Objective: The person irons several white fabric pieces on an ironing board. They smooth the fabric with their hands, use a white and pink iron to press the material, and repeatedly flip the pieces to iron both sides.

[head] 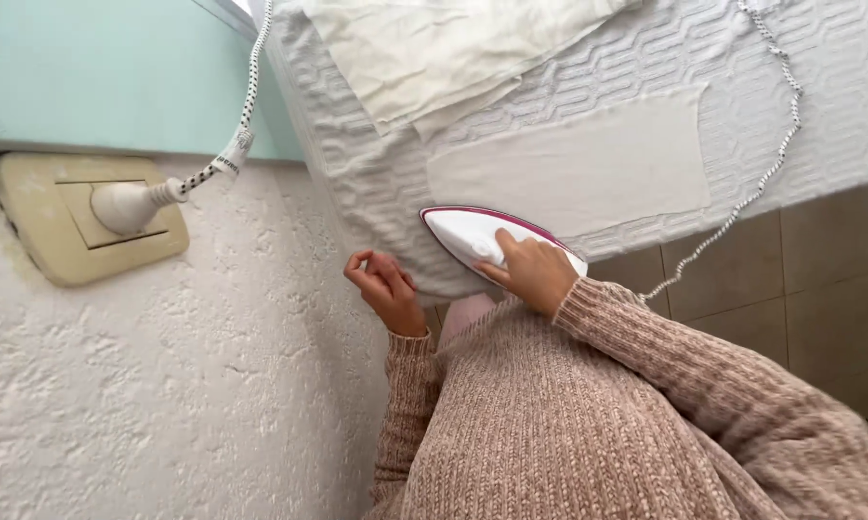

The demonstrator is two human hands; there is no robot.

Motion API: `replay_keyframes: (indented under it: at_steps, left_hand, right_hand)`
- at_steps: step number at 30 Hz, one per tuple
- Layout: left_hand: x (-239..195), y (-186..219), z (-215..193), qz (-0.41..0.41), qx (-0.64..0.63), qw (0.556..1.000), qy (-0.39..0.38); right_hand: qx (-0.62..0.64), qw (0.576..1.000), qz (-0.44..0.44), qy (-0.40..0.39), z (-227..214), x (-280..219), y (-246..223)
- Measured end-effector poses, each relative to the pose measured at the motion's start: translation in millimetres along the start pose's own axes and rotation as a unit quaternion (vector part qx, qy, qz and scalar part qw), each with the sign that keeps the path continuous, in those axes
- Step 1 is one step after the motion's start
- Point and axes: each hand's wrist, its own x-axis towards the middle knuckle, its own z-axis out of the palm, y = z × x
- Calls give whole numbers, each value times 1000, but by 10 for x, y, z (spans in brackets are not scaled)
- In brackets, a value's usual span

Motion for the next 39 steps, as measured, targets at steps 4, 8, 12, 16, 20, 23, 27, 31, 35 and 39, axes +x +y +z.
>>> replay_keyframes:
  at_steps: [4, 8, 12, 16, 20, 23, 27, 31, 35, 39]
  left_hand:
    - [96, 1, 9, 14, 8, 1000, -18]
    - [245, -157, 171, 53, -5, 998, -18]
    - [351, -72, 440, 129, -5, 991, -37]
    - [250, -120, 814, 117, -65, 988, -79]
    - [139, 65, 1142, 116, -7, 984, -136]
    - [-15, 121, 1176, 114, -7, 980, -163]
    - [57, -31, 1395, 121, -9, 973, -198]
    - [60, 79, 1450, 197, 163, 938, -235]
    - [115, -220, 1561, 306, 442, 806, -249]
    - [82, -276, 1558, 297, 501, 771, -256]
  right_hand:
    - [17, 1000, -7, 19, -64, 78, -167]
    - [3, 999, 17, -35, -13, -315, 88]
    - [-1, 999, 30, -15, -326, -507, 182]
    - [41, 997, 42, 42, -390, -133, 66]
    - [59, 991, 69, 101, -296, 398, -82]
    - [75, 985, 97, 122, -178, 244, 27]
    - [87, 969, 131, 190, -800, 21, 300]
    - [76, 963, 162, 202, -632, 266, 621]
    - [171, 952, 176, 184, -1008, 12, 879]
    - [146, 945, 210, 204, -996, 97, 1229]
